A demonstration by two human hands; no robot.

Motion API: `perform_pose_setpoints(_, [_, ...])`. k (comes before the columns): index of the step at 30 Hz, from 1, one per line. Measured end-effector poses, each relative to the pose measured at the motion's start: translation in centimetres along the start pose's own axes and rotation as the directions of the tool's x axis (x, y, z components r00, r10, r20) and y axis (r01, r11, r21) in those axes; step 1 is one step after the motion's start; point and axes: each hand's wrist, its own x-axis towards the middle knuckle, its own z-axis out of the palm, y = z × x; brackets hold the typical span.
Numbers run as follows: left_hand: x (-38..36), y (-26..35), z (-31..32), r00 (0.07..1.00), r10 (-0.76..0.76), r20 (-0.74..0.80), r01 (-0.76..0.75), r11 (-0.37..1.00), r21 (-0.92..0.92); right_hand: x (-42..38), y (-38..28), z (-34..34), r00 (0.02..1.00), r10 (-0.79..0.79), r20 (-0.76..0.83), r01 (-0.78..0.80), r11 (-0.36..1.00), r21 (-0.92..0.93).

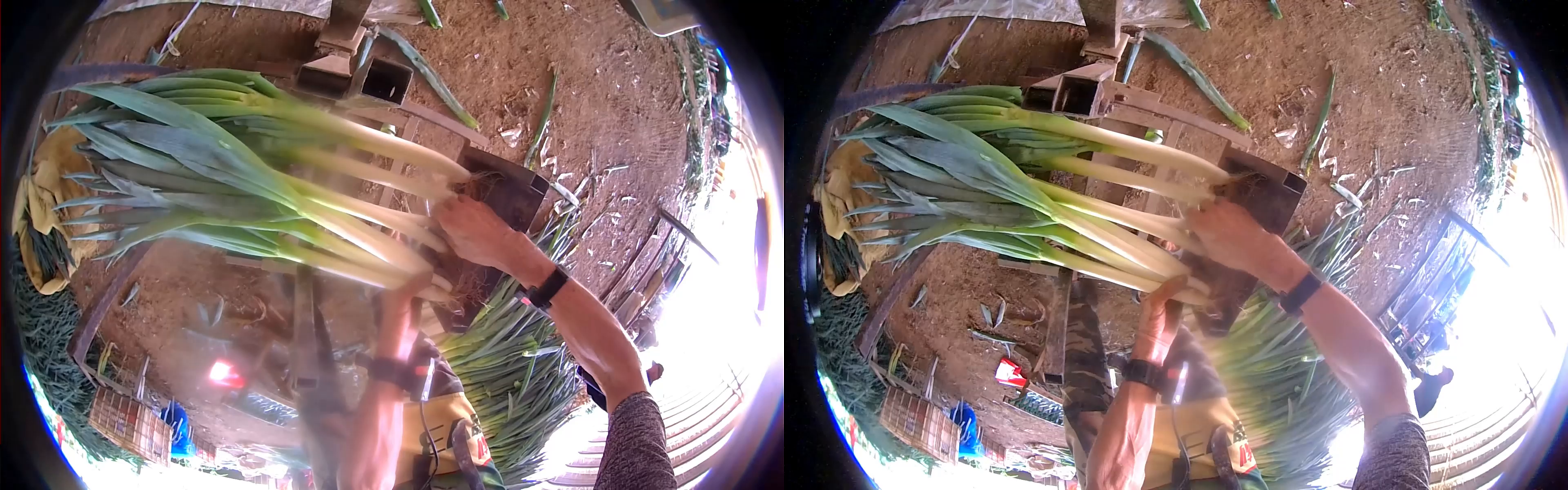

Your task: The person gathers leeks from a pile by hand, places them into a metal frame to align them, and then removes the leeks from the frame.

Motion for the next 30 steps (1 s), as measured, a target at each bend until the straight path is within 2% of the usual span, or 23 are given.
perform_pose_setpoints(2, [0.1,-0.2,0.2,1.000,0.007,-0.011,-0.007,1.000,-0.001,0.5,1.5,0.7,0.999,-0.033,0.031,0.033,0.999,-0.001])
perform_pose_setpoints(4, [0.0,0.4,1.0,0.997,0.046,-0.058,-0.045,0.999,0.012,0.8,2.8,2.9,0.983,-0.133,-0.125,0.136,0.991,0.015])
perform_pose_setpoints(8, [0.5,1.2,2.0,0.997,0.056,-0.056,-0.060,0.996,-0.070,0.8,2.9,4.1,0.881,-0.257,-0.397,0.288,0.958,0.018])
perform_pose_setpoints(10, [1.1,1.0,1.7,0.998,0.027,-0.055,-0.035,0.990,-0.139,0.4,-0.5,0.2,0.950,-0.090,-0.299,0.109,0.993,0.049])
perform_pose_setpoints(11, [1.2,0.6,1.2,0.998,0.033,-0.056,-0.039,0.994,-0.103,0.2,-2.2,-1.2,0.969,-0.001,-0.248,0.016,0.998,0.056])
perform_pose_setpoints(14, [1.9,-0.7,-0.2,0.995,0.055,-0.084,-0.056,0.998,-0.011,0.3,-3.7,0.7,0.955,-0.027,-0.294,0.069,0.989,0.132])
perform_pose_setpoints(17, [2.1,-1.1,-1.1,0.988,0.082,-0.129,-0.078,0.996,0.031,1.0,-4.9,1.4,0.961,0.026,-0.277,-0.025,1.000,0.007])
perform_pose_setpoints(20, [2.2,-1.7,-2.1,0.991,0.074,-0.115,-0.073,0.997,0.018,1.1,-5.6,1.0,0.980,0.052,-0.193,-0.055,0.998,-0.010])
perform_pose_setpoints(23, [2.5,-2.1,-2.1,0.991,0.094,-0.100,-0.094,0.996,-0.003,0.9,-4.4,2.2,0.991,-0.046,-0.129,0.044,0.999,-0.015])
perform_pose_setpoints(25, [2.3,-1.0,-1.2,0.990,0.122,-0.066,-0.122,0.993,0.008,0.8,-3.1,2.3,0.975,-0.035,-0.219,0.044,0.998,0.036])
perform_pose_setpoints(27, [2.3,-0.3,-1.5,0.994,0.067,-0.085,-0.056,0.991,0.124,1.9,-3.2,0.3,0.978,0.022,-0.206,-0.016,0.999,0.033])
perform_pose_setpoints(29, [3.2,-0.5,-1.8,0.989,0.074,-0.131,-0.045,0.975,0.216,3.4,-3.1,-3.1,0.988,0.121,-0.098,-0.125,0.991,-0.040])
perform_pose_setpoints(30, [4.4,-1.1,-2.2,0.980,0.111,-0.164,-0.067,0.966,0.251,3.6,-2.7,-3.4,0.983,0.082,-0.163,-0.107,0.983,-0.147])
